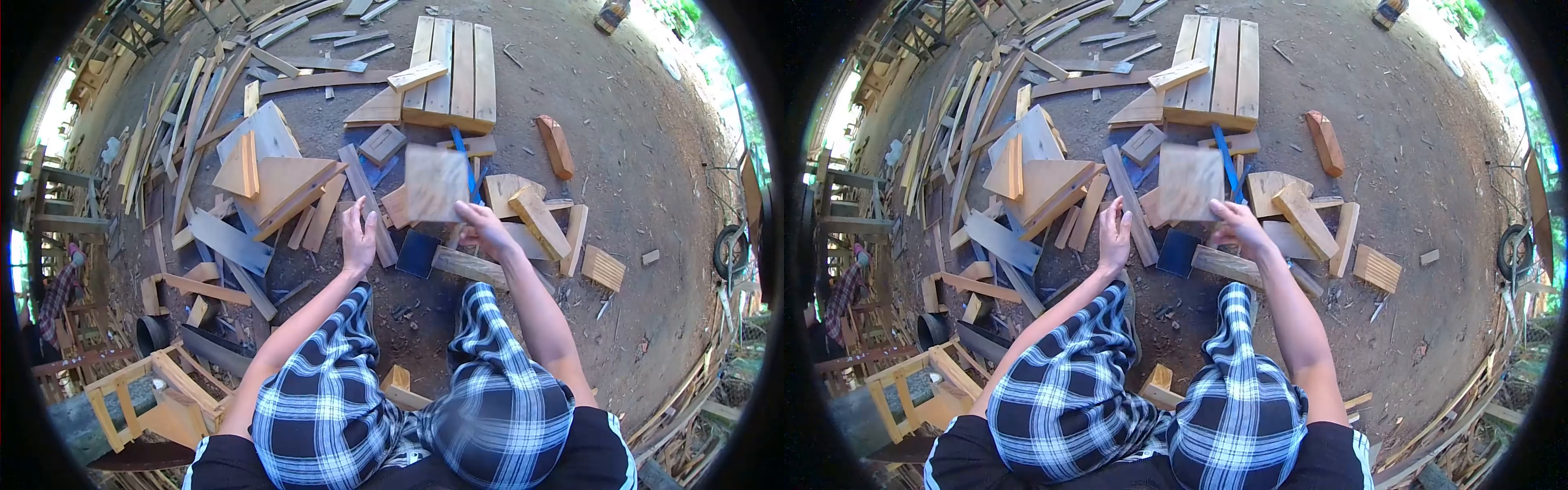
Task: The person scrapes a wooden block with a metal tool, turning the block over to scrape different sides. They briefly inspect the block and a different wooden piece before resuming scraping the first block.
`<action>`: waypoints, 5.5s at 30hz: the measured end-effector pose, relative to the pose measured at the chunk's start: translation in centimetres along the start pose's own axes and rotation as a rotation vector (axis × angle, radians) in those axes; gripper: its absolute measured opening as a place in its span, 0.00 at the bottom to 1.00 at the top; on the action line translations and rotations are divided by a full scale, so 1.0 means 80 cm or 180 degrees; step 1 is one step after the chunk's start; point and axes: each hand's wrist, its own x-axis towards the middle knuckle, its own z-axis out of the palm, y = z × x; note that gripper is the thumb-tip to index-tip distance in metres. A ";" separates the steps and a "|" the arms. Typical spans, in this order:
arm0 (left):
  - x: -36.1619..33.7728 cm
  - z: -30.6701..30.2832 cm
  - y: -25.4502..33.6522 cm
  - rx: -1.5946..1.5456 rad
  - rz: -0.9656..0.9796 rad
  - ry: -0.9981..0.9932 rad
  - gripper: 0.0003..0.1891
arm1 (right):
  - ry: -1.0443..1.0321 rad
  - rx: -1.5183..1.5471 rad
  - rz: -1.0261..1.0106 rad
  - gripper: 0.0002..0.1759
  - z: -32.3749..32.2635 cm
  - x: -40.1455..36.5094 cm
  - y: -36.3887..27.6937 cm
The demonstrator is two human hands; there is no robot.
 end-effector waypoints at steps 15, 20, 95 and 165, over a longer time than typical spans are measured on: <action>0.043 0.040 0.048 0.2267 0.1337 -0.1073 0.65 | 0.0478 0.1165 0.0077 0.18 -0.045 -0.026 0.027; 0.061 0.076 0.059 0.2862 0.1196 -0.1308 0.63 | 0.0535 0.1226 0.0043 0.15 -0.051 -0.034 0.023; 0.099 0.013 -0.022 0.1635 0.0883 -0.1011 0.45 | 0.0615 -0.1489 -0.0435 0.45 0.029 0.083 0.014; 0.082 0.035 0.096 0.2183 0.3022 -0.2549 0.48 | 0.2327 -0.4559 -0.0969 0.24 -0.149 -0.172 0.158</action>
